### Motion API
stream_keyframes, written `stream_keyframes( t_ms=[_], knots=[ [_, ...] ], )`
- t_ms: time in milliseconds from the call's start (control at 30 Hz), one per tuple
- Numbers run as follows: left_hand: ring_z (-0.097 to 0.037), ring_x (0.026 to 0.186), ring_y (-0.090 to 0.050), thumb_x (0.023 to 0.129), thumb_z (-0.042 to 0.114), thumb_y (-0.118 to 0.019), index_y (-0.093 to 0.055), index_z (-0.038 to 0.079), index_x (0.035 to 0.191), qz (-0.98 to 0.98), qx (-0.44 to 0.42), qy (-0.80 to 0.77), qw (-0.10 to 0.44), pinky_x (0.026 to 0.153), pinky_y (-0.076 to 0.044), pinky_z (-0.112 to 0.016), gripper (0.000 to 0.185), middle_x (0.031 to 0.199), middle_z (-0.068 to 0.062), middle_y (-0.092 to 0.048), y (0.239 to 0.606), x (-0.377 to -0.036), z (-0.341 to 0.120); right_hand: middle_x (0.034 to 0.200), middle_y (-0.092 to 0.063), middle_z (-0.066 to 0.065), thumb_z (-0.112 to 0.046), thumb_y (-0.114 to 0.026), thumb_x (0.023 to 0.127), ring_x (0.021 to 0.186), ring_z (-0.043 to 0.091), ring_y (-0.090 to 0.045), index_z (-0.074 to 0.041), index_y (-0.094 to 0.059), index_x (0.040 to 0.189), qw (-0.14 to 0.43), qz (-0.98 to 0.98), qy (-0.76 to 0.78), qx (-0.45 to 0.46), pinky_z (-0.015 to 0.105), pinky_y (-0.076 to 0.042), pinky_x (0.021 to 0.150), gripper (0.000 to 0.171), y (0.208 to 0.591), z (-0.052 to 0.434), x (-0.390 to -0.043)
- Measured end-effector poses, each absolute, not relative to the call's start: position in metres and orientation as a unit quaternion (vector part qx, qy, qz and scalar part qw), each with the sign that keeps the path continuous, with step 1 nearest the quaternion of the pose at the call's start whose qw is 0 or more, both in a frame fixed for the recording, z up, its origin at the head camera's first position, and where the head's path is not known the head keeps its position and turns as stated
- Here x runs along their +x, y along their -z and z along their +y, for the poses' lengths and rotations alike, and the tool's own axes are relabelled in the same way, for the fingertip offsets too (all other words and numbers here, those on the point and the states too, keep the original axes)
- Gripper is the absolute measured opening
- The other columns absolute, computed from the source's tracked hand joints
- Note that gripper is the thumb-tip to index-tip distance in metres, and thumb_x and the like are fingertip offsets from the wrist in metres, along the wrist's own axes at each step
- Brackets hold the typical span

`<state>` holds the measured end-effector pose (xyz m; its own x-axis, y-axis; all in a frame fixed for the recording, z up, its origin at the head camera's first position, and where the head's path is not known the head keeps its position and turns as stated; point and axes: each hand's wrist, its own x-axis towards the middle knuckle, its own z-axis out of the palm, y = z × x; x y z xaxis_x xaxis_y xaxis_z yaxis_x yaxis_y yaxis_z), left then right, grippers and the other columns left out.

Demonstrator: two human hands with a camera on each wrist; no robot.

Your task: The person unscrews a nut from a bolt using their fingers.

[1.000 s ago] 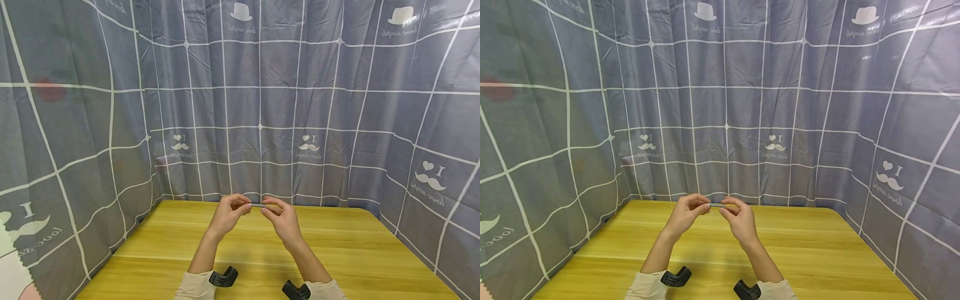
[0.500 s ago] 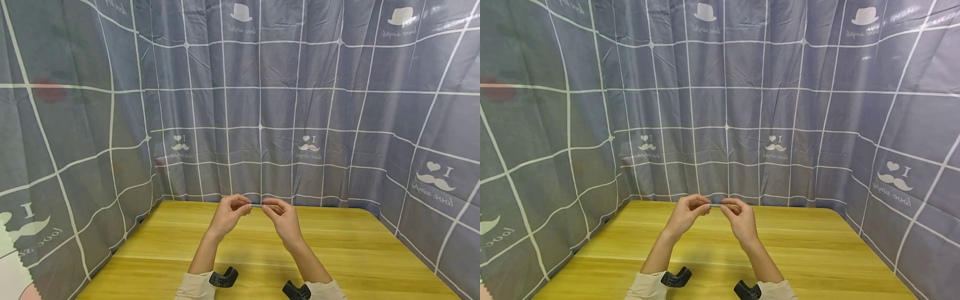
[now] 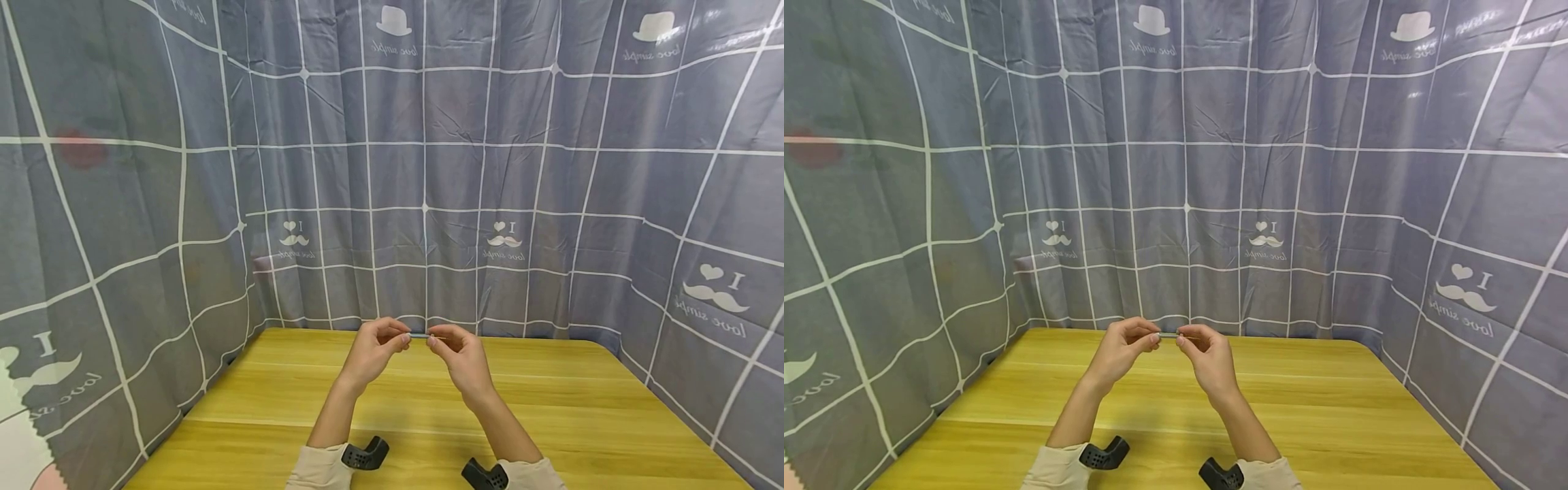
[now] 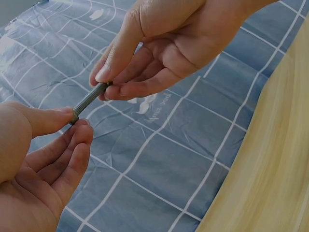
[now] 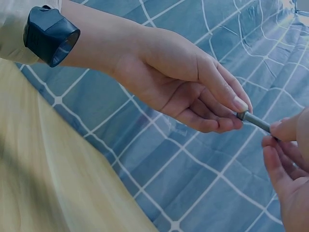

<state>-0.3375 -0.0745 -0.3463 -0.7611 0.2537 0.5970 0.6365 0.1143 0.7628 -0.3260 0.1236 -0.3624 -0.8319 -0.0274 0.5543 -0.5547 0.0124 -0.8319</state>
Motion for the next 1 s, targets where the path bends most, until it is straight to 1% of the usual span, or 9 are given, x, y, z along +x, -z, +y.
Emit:
stream_keyframes(
  t_ms=[100,267,333,467,533,600,800,900,1000],
  knots=[
    [-0.023,0.088,-0.071,0.101,0.004,-0.067,-0.074,0.003,0.105,-0.729,-0.305,0.592,0.161,0.084,-0.058,-0.034,0.008,0.092,-0.007,-0.074,0.3466,-0.3379,-0.0747,0.116,-0.068,0.018,0.002,-0.070,0.097,0.108,0.033,-0.069,0.004,-0.073,0.113,0.200,-0.677,-0.675,0.214,0.030,-0.054,0.093,0.016,0.3624,0.1232,-0.3260],
    [-0.023,0.088,-0.071,0.101,0.003,-0.066,-0.074,0.002,0.105,-0.727,-0.307,0.592,0.163,0.085,-0.059,-0.036,0.009,0.093,-0.008,-0.074,0.3467,-0.3381,-0.0751,0.121,-0.066,0.019,0.005,-0.069,0.096,0.107,0.025,-0.070,0.008,-0.070,0.113,0.202,-0.665,-0.686,0.215,0.029,-0.054,0.094,0.017,0.3611,0.1214,-0.3249],
    [-0.024,0.088,-0.071,0.102,0.003,-0.065,-0.074,0.001,0.106,-0.726,-0.309,0.591,0.164,0.085,-0.059,-0.036,0.010,0.093,-0.008,-0.074,0.3468,-0.3381,-0.0754,0.127,-0.063,0.020,0.006,-0.069,0.096,0.111,0.026,-0.068,0.010,-0.069,0.116,0.203,-0.661,-0.690,0.212,0.028,-0.054,0.094,0.021,0.3604,0.1211,-0.3250],
    [-0.030,0.090,-0.071,0.102,0.002,-0.065,-0.074,0.001,0.106,-0.726,-0.309,0.592,0.162,0.085,-0.059,-0.035,0.010,0.094,-0.008,-0.074,0.3463,-0.3381,-0.0757,0.137,-0.058,0.018,0.007,-0.069,0.096,0.118,0.036,-0.064,0.011,-0.069,0.118,0.204,-0.666,-0.687,0.206,0.028,-0.054,0.094,0.023,0.3591,0.1213,-0.3254],
    [-0.032,0.091,-0.071,0.101,0.003,-0.066,-0.074,0.002,0.106,-0.727,-0.307,0.593,0.162,0.085,-0.059,-0.034,0.010,0.094,-0.008,-0.074,0.3461,-0.3380,-0.0757,0.137,-0.059,0.017,0.006,-0.070,0.096,0.117,0.041,-0.065,0.010,-0.071,0.116,0.204,-0.671,-0.683,0.205,0.030,-0.054,0.094,0.021,0.3587,0.1218,-0.3255],
    [-0.034,0.091,-0.071,0.101,0.003,-0.066,-0.074,0.002,0.106,-0.727,-0.306,0.593,0.163,0.085,-0.059,-0.034,0.009,0.093,-0.008,-0.074,0.3459,-0.3378,-0.0757,0.134,-0.061,0.018,0.006,-0.070,0.096,0.113,0.041,-0.067,0.008,-0.072,0.116,0.199,-0.675,-0.681,0.205,0.030,-0.055,0.093,0.020,0.3591,0.1222,-0.3255],
    [-0.036,0.091,-0.070,0.101,0.004,-0.067,-0.074,0.002,0.105,-0.726,-0.305,0.595,0.161,0.086,-0.058,-0.035,0.009,0.094,-0.008,-0.074,0.3471,-0.3377,-0.0752,0.123,-0.066,0.017,0.005,-0.069,0.096,0.107,0.033,-0.071,0.005,-0.072,0.115,0.185,-0.673,-0.688,0.202,0.036,-0.055,0.095,0.019,0.3605,0.1229,-0.3249],
    [-0.037,0.092,-0.070,0.101,0.004,-0.067,-0.074,0.002,0.105,-0.724,-0.304,0.600,0.155,0.086,-0.058,-0.035,0.009,0.094,-0.008,-0.074,0.3466,-0.3375,-0.0749,0.127,-0.065,0.016,0.002,-0.070,0.097,0.110,0.034,-0.069,0.004,-0.072,0.115,0.185,-0.673,-0.689,0.198,0.042,-0.053,0.099,0.018,0.3607,0.1229,-0.3245],
    [-0.033,0.092,-0.071,0.101,0.003,-0.066,-0.074,-0.001,0.106,-0.722,-0.305,0.601,0.157,0.086,-0.058,-0.036,0.010,0.095,-0.010,-0.074,0.3464,-0.3383,-0.0748,0.135,-0.060,0.017,0.001,-0.070,0.097,0.114,0.034,-0.067,0.004,-0.071,0.118,0.188,-0.674,-0.687,0.196,0.042,-0.052,0.100,0.021,0.3601,0.1223,-0.3242]
  ],
)
